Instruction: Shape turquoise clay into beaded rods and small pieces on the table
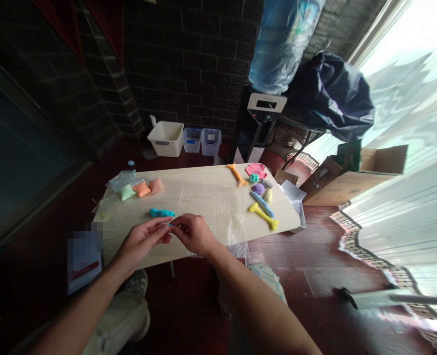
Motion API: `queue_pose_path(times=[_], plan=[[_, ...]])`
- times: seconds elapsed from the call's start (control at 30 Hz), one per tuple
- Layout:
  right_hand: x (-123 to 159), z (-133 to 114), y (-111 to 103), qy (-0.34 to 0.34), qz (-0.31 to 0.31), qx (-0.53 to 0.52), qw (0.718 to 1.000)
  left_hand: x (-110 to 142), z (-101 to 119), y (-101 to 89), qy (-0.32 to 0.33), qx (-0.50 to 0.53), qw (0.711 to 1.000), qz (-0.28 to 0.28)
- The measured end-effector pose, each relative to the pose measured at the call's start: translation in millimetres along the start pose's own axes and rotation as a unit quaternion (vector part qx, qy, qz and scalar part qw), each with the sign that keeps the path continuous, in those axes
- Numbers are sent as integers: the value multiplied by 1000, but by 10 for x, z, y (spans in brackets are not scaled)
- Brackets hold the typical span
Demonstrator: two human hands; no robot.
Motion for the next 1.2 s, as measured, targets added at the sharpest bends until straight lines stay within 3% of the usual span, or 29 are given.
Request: queue_pose_path(times=[0.17,0.53,0.73,0.87,1.03,1.2], plan=[[11,112,42,73,-20,-41,996,2,63,18,56,-26,998,-13],[54,127,147,156,-122,-46,979,-23,-25,5,116,-97,986,-69],[95,213,277,245,-138,-195,940,-30,56,-23,172,-89,980,-32],[91,178,306,242,-149,-222,933,-9,59,10,162,-75,982,-54],[55,137,242,200,-131,-198,951,9,49,-3,122,-77,988,-52],[53,143,256,209,-134,-216,944,12,71,-5,128,-82,987,-53]])
Point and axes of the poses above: each hand's wrist, its own x-axis away from the middle knuckle, its own y-axis out of the palm, z = x × y, the point moved 6 cm from there along -x, towards the middle knuckle, and after that the axes turned 11 degrees about z, right-handed, at the moved point
